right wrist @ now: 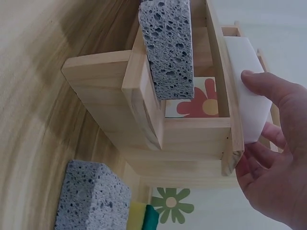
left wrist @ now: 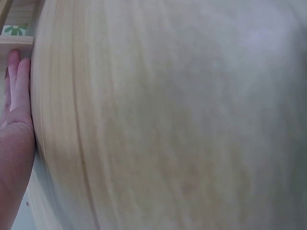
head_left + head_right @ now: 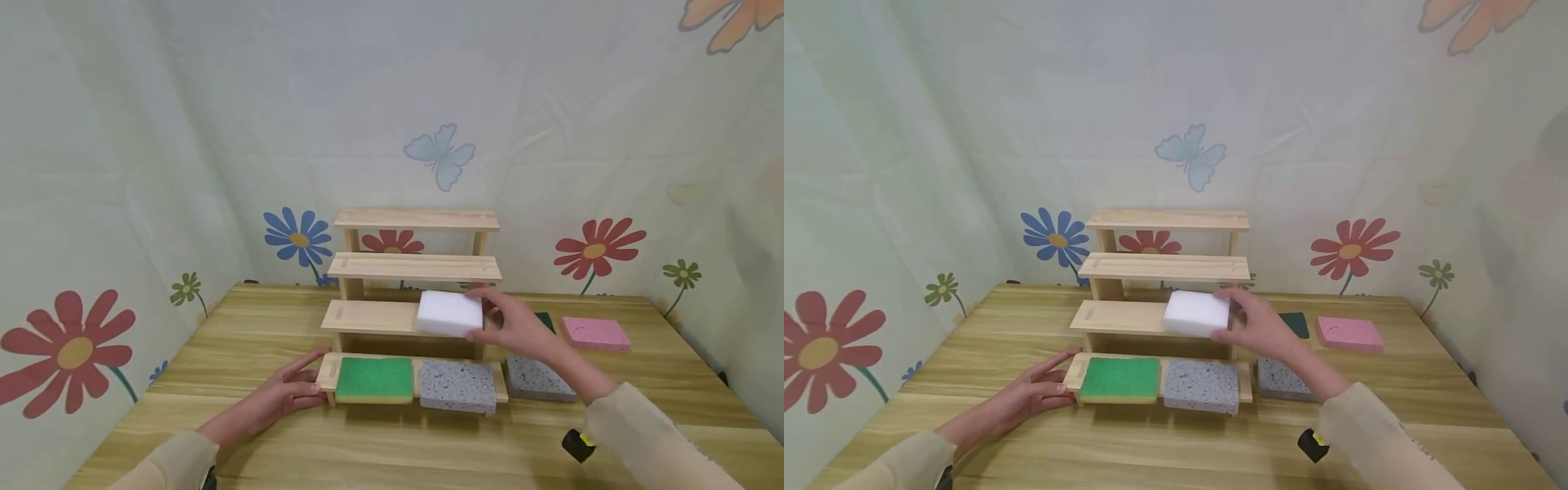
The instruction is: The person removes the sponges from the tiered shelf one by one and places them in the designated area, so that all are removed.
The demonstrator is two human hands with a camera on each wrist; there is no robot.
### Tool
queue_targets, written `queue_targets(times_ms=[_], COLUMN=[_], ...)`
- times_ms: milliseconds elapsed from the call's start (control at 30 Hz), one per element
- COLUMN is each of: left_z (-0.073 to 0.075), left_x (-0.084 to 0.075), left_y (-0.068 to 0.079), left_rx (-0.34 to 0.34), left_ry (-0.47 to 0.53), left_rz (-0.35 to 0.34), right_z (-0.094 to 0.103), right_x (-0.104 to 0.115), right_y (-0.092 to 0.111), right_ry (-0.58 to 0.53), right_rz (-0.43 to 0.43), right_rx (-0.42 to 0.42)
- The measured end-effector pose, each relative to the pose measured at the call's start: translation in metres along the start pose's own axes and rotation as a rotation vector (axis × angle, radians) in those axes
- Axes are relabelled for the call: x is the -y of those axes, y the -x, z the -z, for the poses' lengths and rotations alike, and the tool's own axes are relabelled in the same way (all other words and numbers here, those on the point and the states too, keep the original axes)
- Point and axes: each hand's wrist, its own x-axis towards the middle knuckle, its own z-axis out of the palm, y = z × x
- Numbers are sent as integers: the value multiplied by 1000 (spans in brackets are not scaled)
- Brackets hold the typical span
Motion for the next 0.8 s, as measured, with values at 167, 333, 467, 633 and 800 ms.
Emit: queue_targets(times_ms=[167,333,467,633,800], left_z=[0,-1,0,0,1], left_x=[0,-1,-1,-1,1], left_y=[0,0,0,0,0], left_rx=[-3,-8,-3,-1,1], left_ry=[2,-1,-6,-5,1], left_rz=[3,3,-4,-6,-10], right_z=[-1,0,4,11,20], right_x=[-2,-1,2,-1,-5], right_y=[1,2,7,14,25], right_ry=[-11,-32,-54,-55,-47], right_rz=[-16,-18,-13,1,-10], right_rx=[-10,-17,-19,-39,-55])
